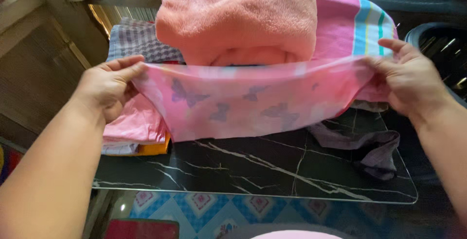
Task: The person folds multiple towels and bedding items by hand on a dark marble table, then stacks them into a black laundry basket. Items include an orange towel, a white checkered towel, a pink striped towel, a pink towel, a pink patterned towel, a purple towel, a peach towel, a grey towel, a striped towel, a blue towel, a pink towel, a brown checkered towel, a light blue towel, a yellow towel, a grey checkered towel, a red patterned towel, and a green patterned towel.
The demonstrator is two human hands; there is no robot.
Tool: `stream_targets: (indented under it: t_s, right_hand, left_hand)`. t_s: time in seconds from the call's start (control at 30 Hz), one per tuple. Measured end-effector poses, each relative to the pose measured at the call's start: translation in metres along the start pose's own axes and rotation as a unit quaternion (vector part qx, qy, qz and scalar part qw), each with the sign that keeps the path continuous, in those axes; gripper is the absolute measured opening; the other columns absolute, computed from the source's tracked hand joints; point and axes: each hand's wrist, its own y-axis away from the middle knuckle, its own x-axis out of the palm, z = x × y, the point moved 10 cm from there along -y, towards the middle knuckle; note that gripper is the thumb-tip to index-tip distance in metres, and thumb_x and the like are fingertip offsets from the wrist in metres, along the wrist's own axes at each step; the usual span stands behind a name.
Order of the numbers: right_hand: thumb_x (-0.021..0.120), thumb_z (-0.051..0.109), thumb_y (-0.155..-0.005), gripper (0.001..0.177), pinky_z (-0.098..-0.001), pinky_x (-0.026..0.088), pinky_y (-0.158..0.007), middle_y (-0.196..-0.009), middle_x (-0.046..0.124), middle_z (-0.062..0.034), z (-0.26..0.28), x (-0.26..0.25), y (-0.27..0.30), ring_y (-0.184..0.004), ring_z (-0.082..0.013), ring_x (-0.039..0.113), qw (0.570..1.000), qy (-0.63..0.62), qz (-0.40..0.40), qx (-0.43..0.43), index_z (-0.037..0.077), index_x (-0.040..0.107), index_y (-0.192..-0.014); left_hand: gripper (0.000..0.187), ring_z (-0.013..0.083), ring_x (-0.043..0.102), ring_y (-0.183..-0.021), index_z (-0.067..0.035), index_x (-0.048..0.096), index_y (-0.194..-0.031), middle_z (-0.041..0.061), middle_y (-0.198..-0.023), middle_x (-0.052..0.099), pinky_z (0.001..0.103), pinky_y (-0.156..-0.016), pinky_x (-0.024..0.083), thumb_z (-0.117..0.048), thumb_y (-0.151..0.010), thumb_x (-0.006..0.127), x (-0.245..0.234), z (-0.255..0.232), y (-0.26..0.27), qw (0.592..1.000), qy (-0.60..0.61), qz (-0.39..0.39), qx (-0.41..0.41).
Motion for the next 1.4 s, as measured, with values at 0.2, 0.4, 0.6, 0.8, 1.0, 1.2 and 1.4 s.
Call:
stream_targets:
  t_s: [0.2, 0.4, 0.6, 0.8, 1.0, 1.2, 1.4]
  right_hand:
    - [0.068, 0.014, -0.105, 0.018, -0.0319, 0.061, -0.094, -0.112, 0.071, -0.0046, 0.023, -0.010, -0.026, -0.101, -0.0165, 0.070, 0.986, 0.077, 0.016, -0.145, 0.007, 0.066, -0.122]
    - [0.062, 0.017, -0.105, 0.012, -0.0303, 0.056, -0.095, -0.104, 0.066, 0.0010, 0.054, -0.052, -0.010, -0.101, -0.0094, 0.067, 0.971, 0.023, 0.017, -0.237, 0.013, 0.063, -0.115]
    - [0.063, 0.016, -0.103, 0.016, -0.0408, 0.057, -0.078, -0.092, 0.073, -0.0145, -0.074, -0.119, 0.043, -0.086, -0.0259, 0.069, 0.977, 0.208, 0.031, -0.036, 0.001, 0.068, -0.106]
    - [0.074, 0.018, -0.090, 0.022, -0.0317, 0.050, -0.071, -0.085, 0.071, -0.0086, -0.222, -0.136, 0.105, -0.076, -0.0152, 0.061, 0.944, 0.244, 0.074, 0.210, 0.001, 0.077, -0.103]
    - [0.072, 0.026, -0.093, 0.028, -0.0329, 0.052, -0.069, -0.089, 0.073, -0.0045, -0.197, -0.111, 0.066, -0.075, -0.0147, 0.062, 0.949, 0.259, 0.061, 0.171, 0.002, 0.077, -0.107]
    - [0.067, 0.021, -0.096, 0.027, -0.0326, 0.054, -0.073, -0.095, 0.074, -0.0058, -0.158, -0.054, -0.009, -0.082, -0.0170, 0.069, 0.975, 0.188, 0.049, 0.109, 0.007, 0.070, -0.118]
    - [0.071, 0.029, -0.091, 0.033, -0.0416, 0.057, -0.054, -0.077, 0.076, -0.0168, -0.198, -0.035, -0.006, -0.062, -0.0292, 0.072, 0.911, 0.393, 0.023, 0.120, 0.003, 0.069, -0.111]
  left_hand:
    - [0.028, 0.0171, 0.073, -0.086, -0.005, 0.072, -0.120, 0.009, -0.105, 0.076, 0.032, -0.080, 0.063, -0.003, -0.093, 0.072, 0.018, -0.067, -0.003, 0.983, -0.068, 0.063, 0.158]
    - [0.017, 0.0092, 0.069, -0.087, -0.006, 0.073, -0.115, 0.007, -0.105, 0.074, 0.023, -0.079, 0.058, -0.011, -0.098, 0.074, 0.004, -0.125, 0.033, 0.917, -0.234, -0.023, 0.321]
    - [0.021, 0.0125, 0.072, -0.082, -0.007, 0.084, -0.101, 0.007, -0.092, 0.083, 0.030, -0.078, 0.057, -0.020, -0.088, 0.074, -0.050, -0.014, 0.087, 0.904, -0.413, 0.044, 0.100]
    - [0.031, 0.0135, 0.078, -0.088, -0.010, 0.087, -0.105, 0.005, -0.094, 0.082, 0.031, -0.086, 0.059, -0.034, -0.086, 0.083, -0.063, 0.109, 0.139, 0.853, -0.496, 0.082, -0.139]
    - [0.035, 0.0142, 0.076, -0.085, -0.013, 0.086, -0.105, 0.005, -0.093, 0.081, 0.032, -0.083, 0.058, -0.041, -0.084, 0.082, -0.039, 0.096, 0.099, 0.847, -0.521, 0.067, -0.086]
    - [0.039, 0.0244, 0.079, -0.084, -0.017, 0.077, -0.119, 0.010, -0.103, 0.081, 0.040, -0.080, 0.059, -0.038, -0.086, 0.076, -0.011, 0.069, 0.041, 0.830, -0.556, -0.019, -0.035]
    - [0.052, 0.0310, 0.073, -0.099, -0.012, 0.080, -0.114, 0.017, -0.110, 0.076, 0.045, -0.089, 0.056, -0.056, -0.088, 0.071, 0.004, 0.108, 0.061, 0.754, -0.651, -0.043, -0.074]
